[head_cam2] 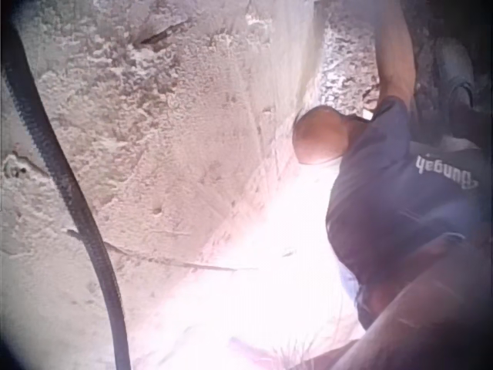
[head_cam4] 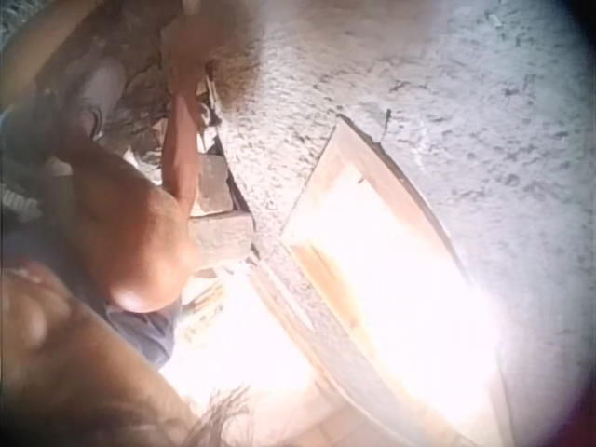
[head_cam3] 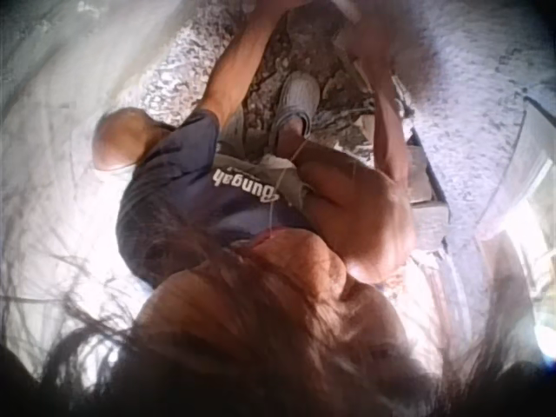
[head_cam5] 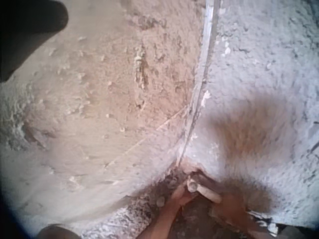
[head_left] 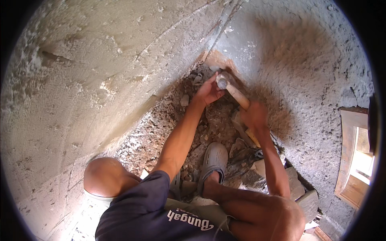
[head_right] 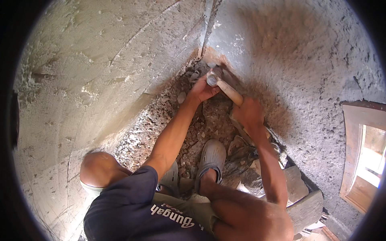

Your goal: The person is sitting on the floor and using a hammer and chisel to break apart a concrete wall. They repeatedly strike the chisel with the hammer to chip away at the wall's surface, creating debris.

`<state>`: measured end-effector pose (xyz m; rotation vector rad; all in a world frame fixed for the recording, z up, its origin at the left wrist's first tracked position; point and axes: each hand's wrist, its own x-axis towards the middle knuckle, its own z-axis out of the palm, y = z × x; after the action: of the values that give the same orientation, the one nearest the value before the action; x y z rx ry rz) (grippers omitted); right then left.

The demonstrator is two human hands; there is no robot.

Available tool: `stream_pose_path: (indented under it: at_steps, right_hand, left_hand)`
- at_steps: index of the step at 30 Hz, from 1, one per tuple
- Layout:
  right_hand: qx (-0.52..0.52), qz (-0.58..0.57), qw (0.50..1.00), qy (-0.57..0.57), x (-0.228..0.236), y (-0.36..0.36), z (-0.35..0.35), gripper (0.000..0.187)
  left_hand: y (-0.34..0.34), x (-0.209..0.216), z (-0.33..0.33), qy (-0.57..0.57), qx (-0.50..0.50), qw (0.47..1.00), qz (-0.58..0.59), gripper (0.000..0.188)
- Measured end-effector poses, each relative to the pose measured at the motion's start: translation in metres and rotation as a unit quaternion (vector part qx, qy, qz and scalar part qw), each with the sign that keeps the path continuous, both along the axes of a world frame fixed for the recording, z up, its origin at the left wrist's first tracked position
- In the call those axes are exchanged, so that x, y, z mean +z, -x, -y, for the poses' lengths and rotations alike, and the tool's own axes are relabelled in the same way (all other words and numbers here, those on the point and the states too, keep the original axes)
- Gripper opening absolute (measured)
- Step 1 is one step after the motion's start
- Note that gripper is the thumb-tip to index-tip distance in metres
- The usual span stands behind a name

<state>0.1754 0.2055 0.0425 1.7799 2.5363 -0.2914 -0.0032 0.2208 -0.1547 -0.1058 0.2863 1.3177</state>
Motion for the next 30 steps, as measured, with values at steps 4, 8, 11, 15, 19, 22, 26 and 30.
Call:
stream_pose_path:
  at_steps: [4, 8, 11, 15, 19, 22, 26, 30]
  right_hand:
    - [0.239, -0.122, 0.963, -0.035, 0.01, -0.006, 0.024, 0.02]
    - [0.44, -0.296, 0.846, -0.06, 0.008, -0.005, 0.02, 0.019]
    - [0.204, -0.088, 0.973, -0.06, 0.0, 0.005, 0.003, 0.011]
    - [0.134, -0.046, 0.99, -0.028, 0.001, 0.002, 0.022, 0.012]
    - [0.454, -0.218, 0.86, -0.083, 0.001, -0.005, 0.033, 0.02]
    - [0.334, -0.23, 0.913, -0.045, -0.01, 0.001, 0.004, 0.016]
    - [0.09, -0.045, 0.991, -0.083, -0.012, 0.0, 0.001, 0.013]
    - [0.34, -0.183, 0.922, -0.017, 0.0, -0.009, 0.029, 0.015]
  left_hand:
    - [0.002, -0.001, 0.001, -0.098, -0.023, 0.99, 0.099, 0.03]
    - [0.008, 0.011, 0.002, -0.044, -0.045, 0.997, 0.048, 0.034]
    - [0.01, 0.023, 0.0, 0.024, -0.034, 0.998, -0.04, 0.032]
    - [0.015, 0.025, 0.001, 0.034, -0.061, 0.996, -0.047, 0.03]
    - [0.011, 0.013, 0.001, 0.0, -0.049, 0.999, -0.02, 0.03]
    - [0.007, -0.001, -0.001, -0.048, -0.046, 0.997, -0.027, 0.034]
    - [0.011, -0.022, 0.005, 0.028, -0.032, 0.992, -0.119, 0.043]
    - [0.014, -0.035, 0.027, 0.07, -0.055, 0.995, -0.04, 0.048]
